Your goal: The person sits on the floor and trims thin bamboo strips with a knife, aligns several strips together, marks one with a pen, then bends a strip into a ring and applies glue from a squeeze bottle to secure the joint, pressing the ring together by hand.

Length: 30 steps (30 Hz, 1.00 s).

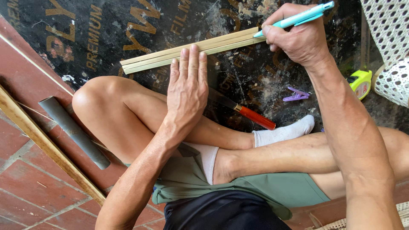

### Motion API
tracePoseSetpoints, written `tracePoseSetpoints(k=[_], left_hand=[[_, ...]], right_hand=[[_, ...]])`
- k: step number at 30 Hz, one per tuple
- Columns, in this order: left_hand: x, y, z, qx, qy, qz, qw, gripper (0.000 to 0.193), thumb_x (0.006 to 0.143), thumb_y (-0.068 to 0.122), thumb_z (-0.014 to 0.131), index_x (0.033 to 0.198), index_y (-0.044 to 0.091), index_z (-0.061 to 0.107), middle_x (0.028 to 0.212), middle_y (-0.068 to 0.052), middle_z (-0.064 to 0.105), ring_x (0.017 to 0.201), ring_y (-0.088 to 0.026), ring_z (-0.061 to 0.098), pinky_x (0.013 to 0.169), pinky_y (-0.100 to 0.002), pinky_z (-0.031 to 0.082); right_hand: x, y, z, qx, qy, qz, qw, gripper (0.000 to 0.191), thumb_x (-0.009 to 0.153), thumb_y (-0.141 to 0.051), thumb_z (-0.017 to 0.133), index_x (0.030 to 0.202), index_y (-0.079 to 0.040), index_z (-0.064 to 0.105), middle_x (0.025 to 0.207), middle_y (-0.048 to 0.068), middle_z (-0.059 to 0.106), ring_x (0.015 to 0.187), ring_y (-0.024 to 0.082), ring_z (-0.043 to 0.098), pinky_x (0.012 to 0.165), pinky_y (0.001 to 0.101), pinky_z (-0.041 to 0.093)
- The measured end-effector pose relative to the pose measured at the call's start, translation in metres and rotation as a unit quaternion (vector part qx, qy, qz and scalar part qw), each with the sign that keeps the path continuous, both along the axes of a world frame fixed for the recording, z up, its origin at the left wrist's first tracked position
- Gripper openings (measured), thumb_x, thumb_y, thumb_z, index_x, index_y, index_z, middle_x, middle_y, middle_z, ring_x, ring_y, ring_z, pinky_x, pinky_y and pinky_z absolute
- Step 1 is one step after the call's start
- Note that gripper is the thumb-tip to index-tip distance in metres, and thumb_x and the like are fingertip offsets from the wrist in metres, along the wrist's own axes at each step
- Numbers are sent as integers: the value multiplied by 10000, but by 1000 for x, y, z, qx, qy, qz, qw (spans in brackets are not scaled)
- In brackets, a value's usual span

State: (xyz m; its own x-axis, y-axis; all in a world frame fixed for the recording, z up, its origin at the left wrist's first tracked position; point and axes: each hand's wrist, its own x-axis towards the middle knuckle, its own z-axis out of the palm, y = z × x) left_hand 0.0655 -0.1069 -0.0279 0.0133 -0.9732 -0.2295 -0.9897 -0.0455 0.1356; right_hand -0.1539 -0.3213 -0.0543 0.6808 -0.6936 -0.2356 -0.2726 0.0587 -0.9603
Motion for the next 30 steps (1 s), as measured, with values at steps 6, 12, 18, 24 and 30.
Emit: tracePoseSetpoints(k=[6, 12, 18, 24, 30], left_hand=[[0, 1, 1, 7, 6, 0, 1000, 573, 1007, 73, 485, 1549, -94, 411, 1628, -292, 342, 1519, -445, 338, 1247, -563, 248], [0, 0, 1, 5, -2, -4, 1000, 568, 1011, 67, 481, 1551, -95, 411, 1629, -293, 340, 1521, -446, 334, 1250, -562, 253], [-1, 0, 2, 2, 5, 0, 1000, 564, 1014, 73, 482, 1546, -100, 415, 1622, -298, 348, 1512, -454, 341, 1243, -570, 266], [0, 0, 1, -4, 7, 2, 1000, 566, 1004, 75, 482, 1541, -95, 423, 1618, -294, 360, 1509, -449, 352, 1235, -571, 273], [0, 0, 1, -1, 7, 1, 1000, 564, 1006, 83, 486, 1538, -95, 426, 1614, -296, 362, 1507, -450, 354, 1233, -573, 276]], right_hand=[[-1, 1, 0, -15, 0, 11, 1000, 115, 1066, -74, 748, 1022, 32, 737, 808, 85, 714, 656, 100, 692, 588, 214, 570], [-1, 0, -2, -24, -16, 10, 1000, 68, 1054, -38, 713, 1048, 26, 736, 842, 97, 728, 696, 113, 720, 609, 224, 609], [0, 0, -3, -25, -5, 11, 1000, 87, 1071, -74, 734, 1082, 12, 739, 816, 97, 720, 676, 112, 715, 633, 247, 600], [1, 1, -2, -5, -3, 3, 1000, 92, 1063, -78, 734, 1071, 14, 735, 862, 91, 716, 715, 119, 702, 628, 243, 586], [1, 0, -4, 0, -38, -21, 999, 76, 1071, -50, 715, 1072, 25, 723, 895, 120, 726, 693, 131, 726, 605, 245, 630]])
